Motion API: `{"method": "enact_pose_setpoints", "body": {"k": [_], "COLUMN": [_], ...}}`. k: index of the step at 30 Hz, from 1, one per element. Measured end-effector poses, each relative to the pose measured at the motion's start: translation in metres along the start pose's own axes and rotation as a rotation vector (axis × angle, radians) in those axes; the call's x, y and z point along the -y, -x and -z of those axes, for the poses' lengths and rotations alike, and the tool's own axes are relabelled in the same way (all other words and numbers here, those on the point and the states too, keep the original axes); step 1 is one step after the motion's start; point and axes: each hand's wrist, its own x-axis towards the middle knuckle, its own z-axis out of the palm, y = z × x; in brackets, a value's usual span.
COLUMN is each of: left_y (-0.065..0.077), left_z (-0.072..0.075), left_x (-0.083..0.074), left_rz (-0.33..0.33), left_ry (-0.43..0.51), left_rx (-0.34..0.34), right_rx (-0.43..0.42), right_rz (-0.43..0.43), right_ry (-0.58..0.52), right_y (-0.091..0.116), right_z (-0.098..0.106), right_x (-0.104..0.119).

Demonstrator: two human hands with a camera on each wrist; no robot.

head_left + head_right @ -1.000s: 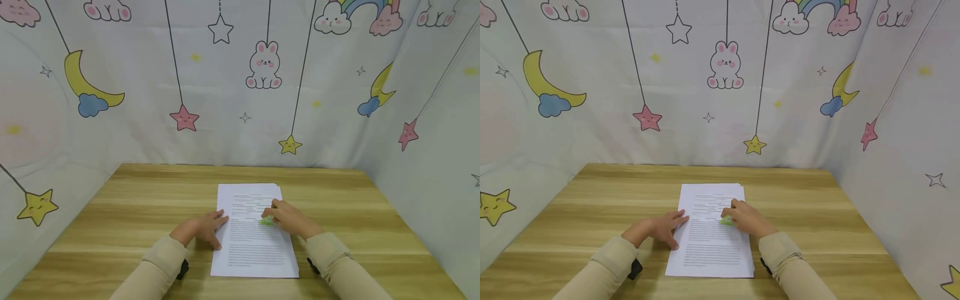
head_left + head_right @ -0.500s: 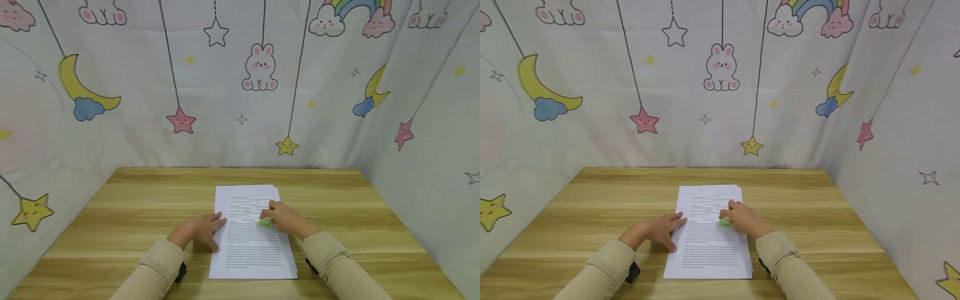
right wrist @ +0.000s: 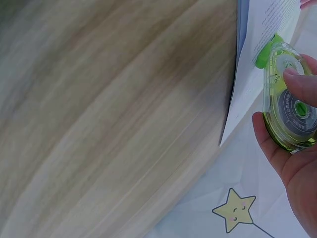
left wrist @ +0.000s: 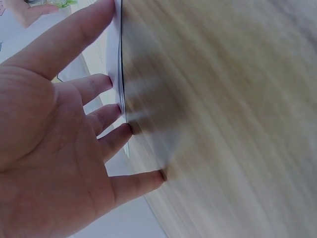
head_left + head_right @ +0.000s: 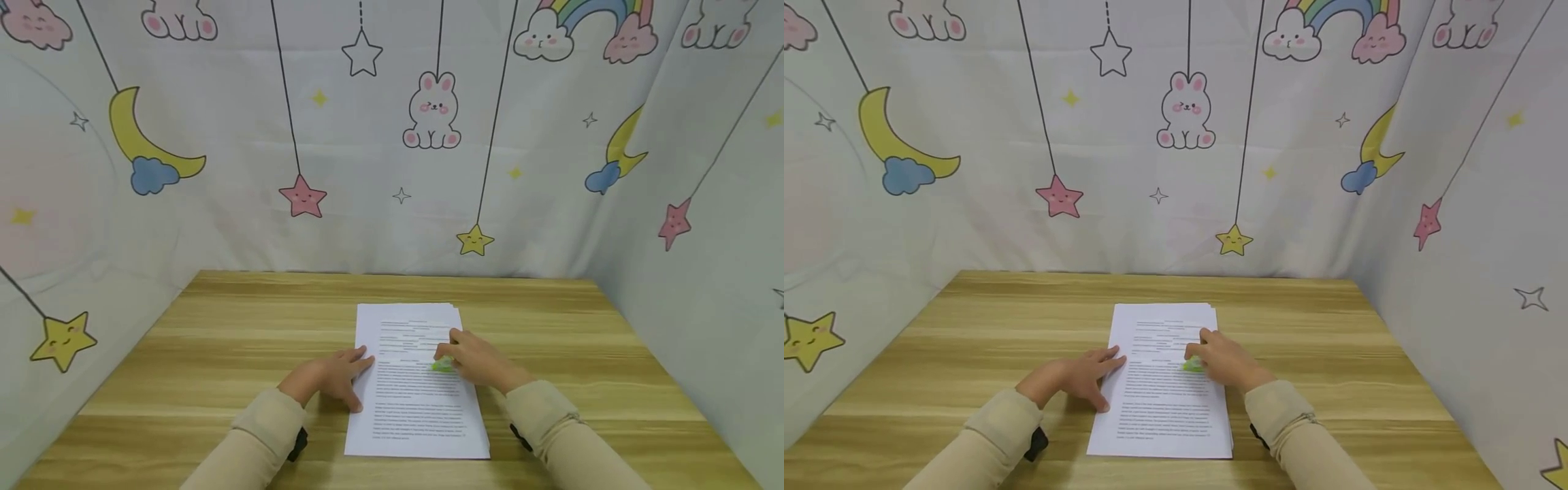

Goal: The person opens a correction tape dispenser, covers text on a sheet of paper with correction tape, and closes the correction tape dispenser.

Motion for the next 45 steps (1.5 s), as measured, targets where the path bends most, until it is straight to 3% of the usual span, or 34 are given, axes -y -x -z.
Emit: {"method": "enact_pose_setpoints", "body": {"k": [18, 37, 45], "left_y": [0.002, 0.000, -0.002], "left_z": [0.001, 0.000, -0.002], "left_x": [0.000, -0.001, 0.000], "left_rz": [-0.001, 0.022, 0.026], "left_ry": [-0.014, -0.004, -0.014], "left_rx": [-0.002, 0.002, -0.002], "right_rx": [-0.034, -0.065, -0.098], "right_rz": [0.013, 0.046, -0.073], "right_ry": [0.000, -0.017, -0.104], "right_y": [0.023, 0.026, 0.025], "right_z": [0.004, 0.006, 0.015], "right_x": [-0.019, -0.022, -0.025]}}
